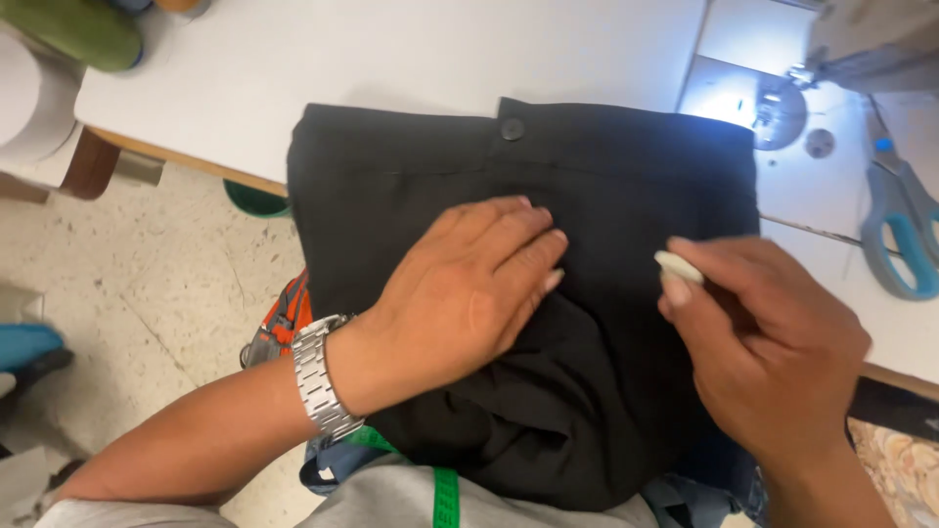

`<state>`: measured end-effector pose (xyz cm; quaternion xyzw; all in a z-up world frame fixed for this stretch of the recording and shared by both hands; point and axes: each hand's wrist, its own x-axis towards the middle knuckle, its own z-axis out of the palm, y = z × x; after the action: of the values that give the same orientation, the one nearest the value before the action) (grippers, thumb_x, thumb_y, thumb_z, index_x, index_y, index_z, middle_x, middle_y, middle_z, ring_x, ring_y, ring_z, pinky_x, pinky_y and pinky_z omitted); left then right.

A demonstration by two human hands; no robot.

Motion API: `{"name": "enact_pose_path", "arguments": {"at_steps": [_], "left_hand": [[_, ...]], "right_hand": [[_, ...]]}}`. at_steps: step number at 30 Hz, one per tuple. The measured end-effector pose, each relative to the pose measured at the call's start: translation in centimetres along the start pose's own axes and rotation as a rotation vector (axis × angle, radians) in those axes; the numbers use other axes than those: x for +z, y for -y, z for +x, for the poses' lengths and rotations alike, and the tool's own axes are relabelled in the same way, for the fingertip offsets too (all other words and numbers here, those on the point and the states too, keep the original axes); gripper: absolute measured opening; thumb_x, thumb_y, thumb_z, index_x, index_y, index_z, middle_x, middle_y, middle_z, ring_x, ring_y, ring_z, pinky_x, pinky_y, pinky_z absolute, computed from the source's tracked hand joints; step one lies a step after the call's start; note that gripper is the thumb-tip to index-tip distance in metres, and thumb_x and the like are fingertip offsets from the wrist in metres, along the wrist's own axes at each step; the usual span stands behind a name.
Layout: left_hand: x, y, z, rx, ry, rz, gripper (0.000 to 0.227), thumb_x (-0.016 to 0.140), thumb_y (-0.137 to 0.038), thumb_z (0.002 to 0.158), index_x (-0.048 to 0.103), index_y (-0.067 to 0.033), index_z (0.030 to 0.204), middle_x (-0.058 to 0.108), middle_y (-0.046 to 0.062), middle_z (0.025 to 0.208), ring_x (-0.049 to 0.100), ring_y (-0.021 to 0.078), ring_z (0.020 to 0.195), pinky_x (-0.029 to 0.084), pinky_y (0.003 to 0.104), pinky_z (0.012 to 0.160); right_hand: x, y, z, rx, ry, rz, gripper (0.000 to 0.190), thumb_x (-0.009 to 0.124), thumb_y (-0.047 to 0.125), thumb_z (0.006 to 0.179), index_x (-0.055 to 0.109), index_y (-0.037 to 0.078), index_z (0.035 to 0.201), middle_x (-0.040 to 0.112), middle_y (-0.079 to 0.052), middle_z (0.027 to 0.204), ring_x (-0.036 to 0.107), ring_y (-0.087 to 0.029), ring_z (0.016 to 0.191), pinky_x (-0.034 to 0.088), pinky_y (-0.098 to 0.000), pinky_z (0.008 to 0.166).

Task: Inspecting and marking black trousers with chalk before using a seam ripper for alterations.

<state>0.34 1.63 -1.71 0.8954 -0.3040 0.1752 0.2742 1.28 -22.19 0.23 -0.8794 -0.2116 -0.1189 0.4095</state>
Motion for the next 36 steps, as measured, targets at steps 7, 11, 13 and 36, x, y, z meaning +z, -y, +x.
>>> {"name": "enact_pose_path", "arguments": {"at_steps": [7, 11, 13, 36], "left_hand": [[2.3, 2.8, -3.1, -0.081, -0.068, 0.238, 0.039, 0.064, -0.030, 0.103, 0.069, 0.0045, 0.120, 0.065, 0.020, 0.129, 0.060, 0.0382, 0.126, 0.048, 0.049, 0.106], [2.3, 3.0, -3.6, -0.091, -0.199, 0.198, 0.035, 0.058, -0.026, 0.106, 0.070, 0.0052, 0.118, 0.066, 0.021, 0.126, 0.060, 0.0370, 0.129, 0.048, 0.049, 0.109], [2.5, 3.2, -4.0, -0.100, -0.212, 0.197, 0.037, 0.056, -0.027, 0.107, 0.070, 0.0049, 0.118, 0.066, 0.021, 0.126, 0.059, 0.0374, 0.131, 0.048, 0.049, 0.111], [2.9, 4.0, -3.8, -0.127, -0.274, 0.296, 0.041, 0.041, -0.023, 0.112, 0.074, 0.0010, 0.120, 0.070, 0.018, 0.125, 0.066, 0.0347, 0.127, 0.055, 0.039, 0.098]], "right_hand": [[5.4, 0.0, 6.8, -0.117, 0.295, -0.166, 0.020, 0.071, 0.009, 0.104, 0.077, 0.004, 0.123, 0.077, -0.005, 0.097, 0.072, -0.017, 0.090, 0.051, -0.0287, 0.080], [7.7, 0.2, 8.8, -0.002, 0.375, -0.208, 0.022, 0.076, 0.012, 0.098, 0.078, 0.006, 0.119, 0.078, -0.006, 0.108, 0.071, -0.016, 0.093, 0.052, -0.0279, 0.082], [8.6, 0.0, 9.2, -0.059, 0.391, -0.228, 0.019, 0.075, 0.011, 0.099, 0.078, 0.005, 0.117, 0.078, -0.007, 0.109, 0.072, -0.018, 0.095, 0.053, -0.0292, 0.081], [10.2, 0.2, 9.8, -0.011, 0.399, -0.261, 0.015, 0.075, 0.005, 0.099, 0.076, 0.006, 0.115, 0.071, -0.010, 0.114, 0.068, -0.024, 0.105, 0.051, -0.0331, 0.088]]}}
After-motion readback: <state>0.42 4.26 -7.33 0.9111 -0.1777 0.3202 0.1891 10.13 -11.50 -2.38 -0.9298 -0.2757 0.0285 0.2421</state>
